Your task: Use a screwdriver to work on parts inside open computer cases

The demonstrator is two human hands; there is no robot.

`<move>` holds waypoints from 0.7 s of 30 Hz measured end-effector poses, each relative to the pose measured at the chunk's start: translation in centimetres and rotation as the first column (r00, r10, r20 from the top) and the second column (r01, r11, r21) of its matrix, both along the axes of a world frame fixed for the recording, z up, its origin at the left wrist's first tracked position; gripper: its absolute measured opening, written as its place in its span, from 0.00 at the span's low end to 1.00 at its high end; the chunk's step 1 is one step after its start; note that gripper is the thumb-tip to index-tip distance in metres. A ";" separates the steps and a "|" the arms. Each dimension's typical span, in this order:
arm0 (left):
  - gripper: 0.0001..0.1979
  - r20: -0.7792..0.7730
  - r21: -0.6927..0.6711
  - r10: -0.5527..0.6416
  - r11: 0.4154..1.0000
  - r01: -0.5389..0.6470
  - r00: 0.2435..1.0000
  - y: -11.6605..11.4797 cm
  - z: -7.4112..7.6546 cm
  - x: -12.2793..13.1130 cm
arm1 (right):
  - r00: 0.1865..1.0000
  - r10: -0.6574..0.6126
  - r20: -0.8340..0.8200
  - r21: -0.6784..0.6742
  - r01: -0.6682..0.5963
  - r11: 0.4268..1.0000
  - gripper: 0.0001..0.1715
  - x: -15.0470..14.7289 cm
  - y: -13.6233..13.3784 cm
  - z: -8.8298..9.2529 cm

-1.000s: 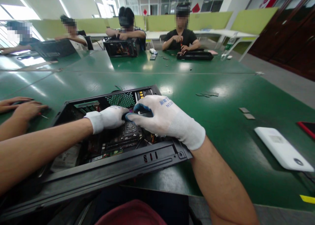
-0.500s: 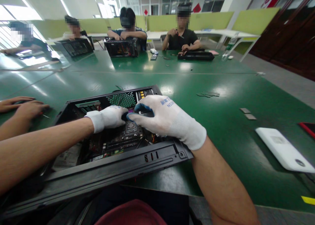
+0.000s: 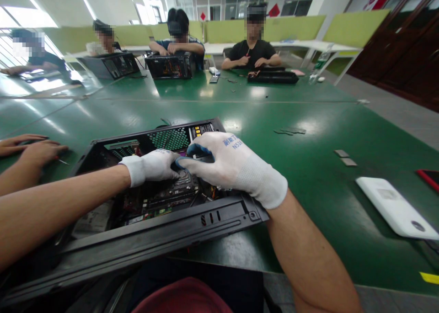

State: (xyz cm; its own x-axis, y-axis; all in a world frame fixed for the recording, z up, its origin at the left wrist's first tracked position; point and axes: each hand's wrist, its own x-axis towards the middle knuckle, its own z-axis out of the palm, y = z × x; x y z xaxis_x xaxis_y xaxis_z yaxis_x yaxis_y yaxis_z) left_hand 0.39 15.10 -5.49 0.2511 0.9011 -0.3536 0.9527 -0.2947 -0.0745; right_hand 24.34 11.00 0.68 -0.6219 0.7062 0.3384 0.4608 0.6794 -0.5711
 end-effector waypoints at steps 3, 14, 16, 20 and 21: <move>0.21 0.031 -0.011 -0.007 1.000 0.007 0.999 -0.1 -0.3 0.2 | 1.000 -0.008 0.001 0.001 0.008 1.000 0.23 0.0 0.0 -0.1; 0.19 0.048 -0.008 0.014 1.000 -0.013 0.999 -0.1 -1.7 0.4 | 1.000 0.007 -0.017 -0.001 -0.007 1.000 0.23 0.0 0.0 -0.1; 0.18 0.052 -0.005 0.026 1.000 -0.026 0.998 -0.1 -1.6 0.4 | 1.000 0.010 -0.020 0.000 -0.010 1.000 0.23 0.0 -0.1 0.0; 0.19 0.056 0.000 0.052 0.999 -0.052 0.997 -0.2 -1.6 0.5 | 1.000 0.020 -0.022 0.003 -0.020 1.000 0.22 0.0 0.0 -0.1; 0.20 0.057 0.001 0.056 0.998 -0.056 0.997 -0.2 -1.6 0.5 | 1.000 0.020 -0.023 0.003 -0.020 1.000 0.21 0.0 0.0 -0.1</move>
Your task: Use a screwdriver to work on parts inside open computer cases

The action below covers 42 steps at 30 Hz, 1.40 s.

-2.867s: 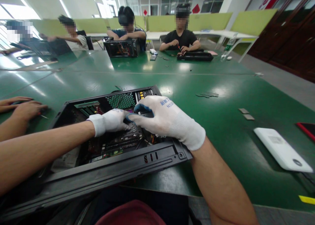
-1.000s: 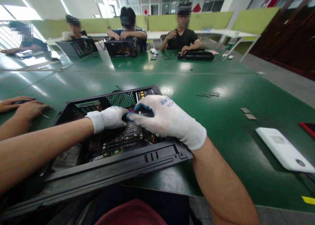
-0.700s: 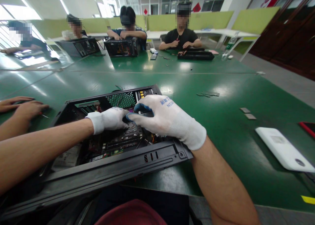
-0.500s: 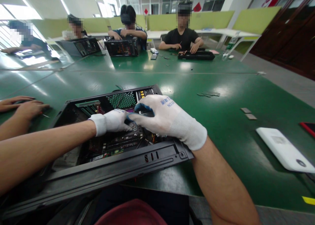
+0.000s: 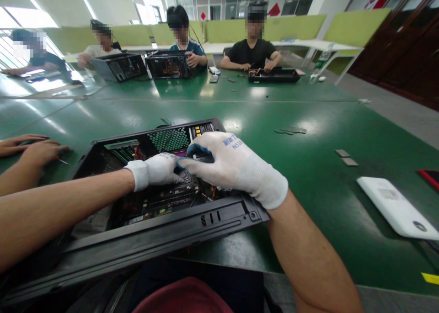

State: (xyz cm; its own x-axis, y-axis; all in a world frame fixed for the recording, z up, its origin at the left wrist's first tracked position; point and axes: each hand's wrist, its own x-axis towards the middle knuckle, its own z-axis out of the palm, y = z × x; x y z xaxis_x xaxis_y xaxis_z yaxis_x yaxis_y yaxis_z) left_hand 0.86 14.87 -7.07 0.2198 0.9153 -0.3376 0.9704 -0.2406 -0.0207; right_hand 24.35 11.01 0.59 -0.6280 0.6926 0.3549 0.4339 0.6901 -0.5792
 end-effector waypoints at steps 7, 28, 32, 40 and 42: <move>0.20 -0.004 -0.002 -0.019 1.000 0.019 1.000 0.0 -0.2 -0.1 | 1.000 0.005 -0.004 0.007 -0.005 1.000 0.21 0.1 0.1 -0.1; 0.22 -0.037 -0.009 -0.106 0.994 0.106 0.994 -0.1 0.1 0.1 | 1.000 -0.013 0.020 -0.008 0.013 1.000 0.22 0.1 0.1 0.0; 0.21 -0.020 0.002 -0.124 0.992 0.124 0.992 -0.2 0.0 0.0 | 0.999 -0.030 0.026 -0.001 0.030 1.000 0.22 0.1 0.1 -0.1; 0.25 -0.003 0.024 -0.144 0.989 0.144 0.990 -0.4 -0.3 0.2 | 0.999 -0.014 0.037 0.018 0.013 1.000 0.20 0.0 0.2 0.0; 0.29 -0.008 0.031 -0.139 0.990 0.139 0.990 -0.4 -0.2 0.3 | 0.999 -0.014 0.050 0.018 0.013 1.000 0.20 0.1 0.1 0.2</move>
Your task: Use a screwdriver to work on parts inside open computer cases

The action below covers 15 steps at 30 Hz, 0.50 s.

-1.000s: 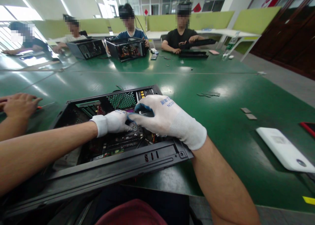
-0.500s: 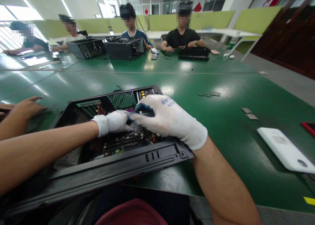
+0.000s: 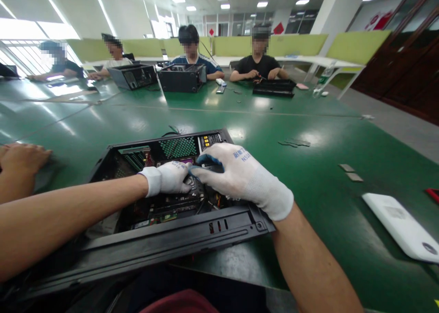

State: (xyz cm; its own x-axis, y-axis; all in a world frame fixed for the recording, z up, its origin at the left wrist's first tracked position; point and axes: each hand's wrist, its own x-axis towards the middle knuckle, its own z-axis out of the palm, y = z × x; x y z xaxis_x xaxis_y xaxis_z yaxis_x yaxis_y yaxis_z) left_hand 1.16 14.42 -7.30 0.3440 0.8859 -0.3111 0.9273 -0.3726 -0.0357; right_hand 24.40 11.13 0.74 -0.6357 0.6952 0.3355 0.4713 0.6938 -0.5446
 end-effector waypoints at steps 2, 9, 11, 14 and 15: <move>0.29 -0.004 0.004 0.001 1.000 -0.001 1.000 0.0 0.2 0.0 | 1.000 -0.003 0.011 0.002 0.003 1.000 0.20 0.0 -0.1 0.1; 0.32 -0.005 -0.034 -0.018 0.999 0.018 1.000 -0.7 1.7 0.3 | 1.000 -0.007 -0.001 -0.023 0.007 1.000 0.18 0.1 -0.4 0.4; 0.33 -0.004 -0.072 -0.031 0.997 0.030 1.000 -1.2 2.1 0.4 | 0.999 -0.030 -0.020 -0.028 0.029 0.999 0.18 0.6 -0.6 0.2; 0.30 0.014 -0.104 -0.047 0.993 0.048 0.999 -1.9 2.9 0.6 | 0.980 -0.155 -0.121 -0.038 0.152 0.988 0.24 2.1 -1.1 -1.0; 0.28 0.028 -0.104 -0.050 0.993 0.053 0.998 -2.2 3.3 0.7 | 0.961 -0.224 -0.164 -0.067 0.215 0.974 0.28 2.8 -1.2 -1.5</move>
State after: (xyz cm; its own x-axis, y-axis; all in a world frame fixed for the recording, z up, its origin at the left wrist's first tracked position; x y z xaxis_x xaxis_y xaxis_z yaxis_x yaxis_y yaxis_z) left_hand 1.82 12.25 -4.03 0.3975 0.8296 -0.3921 0.9068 -0.4206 0.0295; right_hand 27.24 9.91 -0.79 -0.4025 0.8292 0.3878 0.5070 0.5547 -0.6597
